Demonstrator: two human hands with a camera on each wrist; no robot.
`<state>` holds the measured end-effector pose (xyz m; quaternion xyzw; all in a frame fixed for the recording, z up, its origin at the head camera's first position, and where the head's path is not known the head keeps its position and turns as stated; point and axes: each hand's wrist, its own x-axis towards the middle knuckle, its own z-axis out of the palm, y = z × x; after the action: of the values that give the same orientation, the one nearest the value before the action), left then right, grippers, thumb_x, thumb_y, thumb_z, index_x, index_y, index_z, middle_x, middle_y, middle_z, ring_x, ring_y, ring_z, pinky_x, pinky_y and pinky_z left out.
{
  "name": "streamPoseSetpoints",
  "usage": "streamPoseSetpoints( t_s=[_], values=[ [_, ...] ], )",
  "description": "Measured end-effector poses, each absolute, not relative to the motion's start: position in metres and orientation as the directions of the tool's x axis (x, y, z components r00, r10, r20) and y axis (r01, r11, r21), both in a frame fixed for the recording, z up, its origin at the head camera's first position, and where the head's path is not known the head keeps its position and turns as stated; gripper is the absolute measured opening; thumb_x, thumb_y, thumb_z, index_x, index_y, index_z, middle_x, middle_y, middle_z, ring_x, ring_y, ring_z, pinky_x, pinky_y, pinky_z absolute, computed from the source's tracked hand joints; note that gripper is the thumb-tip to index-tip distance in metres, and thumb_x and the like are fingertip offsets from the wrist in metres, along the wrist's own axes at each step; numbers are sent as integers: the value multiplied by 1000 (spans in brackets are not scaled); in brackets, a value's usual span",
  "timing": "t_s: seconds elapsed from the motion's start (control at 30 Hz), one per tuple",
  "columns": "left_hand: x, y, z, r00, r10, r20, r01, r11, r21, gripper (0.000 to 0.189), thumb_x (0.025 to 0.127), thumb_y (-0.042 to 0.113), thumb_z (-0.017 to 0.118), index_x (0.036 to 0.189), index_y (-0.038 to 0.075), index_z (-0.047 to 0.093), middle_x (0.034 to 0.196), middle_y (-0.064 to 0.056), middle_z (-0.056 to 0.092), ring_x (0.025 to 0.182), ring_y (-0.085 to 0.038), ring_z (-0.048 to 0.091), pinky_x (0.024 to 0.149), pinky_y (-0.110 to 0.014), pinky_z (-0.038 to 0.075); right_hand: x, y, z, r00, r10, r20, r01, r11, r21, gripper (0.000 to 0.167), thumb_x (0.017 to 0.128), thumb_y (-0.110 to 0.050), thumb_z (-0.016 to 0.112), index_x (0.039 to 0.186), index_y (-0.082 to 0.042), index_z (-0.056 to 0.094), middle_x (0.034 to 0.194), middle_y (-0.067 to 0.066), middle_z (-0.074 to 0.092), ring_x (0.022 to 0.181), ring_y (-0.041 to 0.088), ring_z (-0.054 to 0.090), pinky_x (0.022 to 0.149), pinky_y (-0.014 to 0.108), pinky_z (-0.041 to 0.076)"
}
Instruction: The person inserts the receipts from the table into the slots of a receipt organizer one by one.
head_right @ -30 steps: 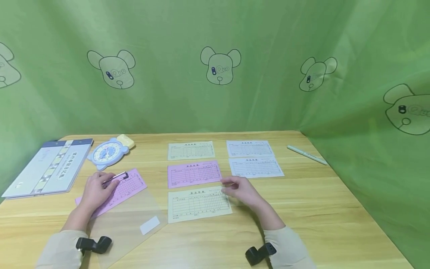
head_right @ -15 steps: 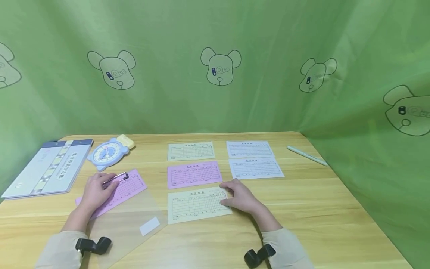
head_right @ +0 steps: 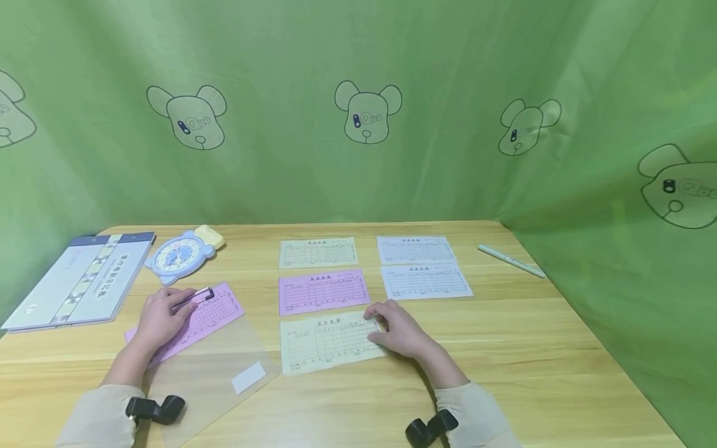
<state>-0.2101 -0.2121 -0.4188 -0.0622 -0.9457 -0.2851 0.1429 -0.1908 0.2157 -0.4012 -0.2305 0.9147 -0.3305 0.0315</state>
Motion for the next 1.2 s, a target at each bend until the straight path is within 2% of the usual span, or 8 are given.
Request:
streamPoseSetpoints(
  t_s=[0.2,0.27,0.47,0.73,0.93,1.07,1.2],
  values=[
    [-211,-212,-417,-964,43,262,179,836,519,34,82,9,54,113,-4,53,104,-23,45,94,-39,36,79,-50,25,-188,212,-400,-879,-465,108,-435,686,-584,49,73,-3,65,118,2,46,76,2,43,66,14,39,58,24,36],
    [-211,-212,-417,-966,43,254,173,838,518,34,82,9,53,113,-4,52,104,-23,44,95,-39,36,79,-50,25,-188,211,-399,-881,-464,95,-431,702,-566,51,74,-4,64,120,5,44,75,1,42,67,13,38,58,24,35],
    [-211,-211,-416,-971,39,238,160,840,518,34,82,9,53,113,-4,52,105,-22,44,95,-39,36,79,-51,25,-187,210,-397,-888,-454,71,-412,719,-559,41,75,-4,64,113,4,51,75,1,40,69,14,36,60,26,33],
    [-214,-209,-416,-974,37,226,154,835,529,33,83,9,52,114,-4,52,106,-21,43,97,-40,35,80,-52,24,-186,211,-398,-909,-412,59,-366,723,-586,38,73,-4,65,110,-2,56,81,4,38,70,15,36,60,26,34],
    [-216,-207,-417,-972,28,233,155,825,544,33,83,8,52,114,-3,52,107,-22,43,98,-40,34,82,-52,23,-184,212,-397,-907,-413,83,-380,716,-585,33,73,-2,65,105,-5,58,83,5,38,68,15,36,59,26,34],
    [-216,-208,-418,-972,13,235,147,815,561,33,83,8,51,114,-4,52,108,-22,42,100,-41,33,82,-52,22,-184,212,-396,-900,-428,86,-399,724,-563,39,73,-2,64,111,-3,53,84,6,41,68,15,39,59,26,36],
    [-216,-208,-419,-971,4,241,145,806,574,33,83,8,51,114,-4,52,108,-23,42,100,-41,33,82,-52,22,-184,211,-394,-893,-442,81,-411,732,-543,48,74,-1,64,118,4,47,77,4,43,68,16,39,59,26,36]
  ],
)
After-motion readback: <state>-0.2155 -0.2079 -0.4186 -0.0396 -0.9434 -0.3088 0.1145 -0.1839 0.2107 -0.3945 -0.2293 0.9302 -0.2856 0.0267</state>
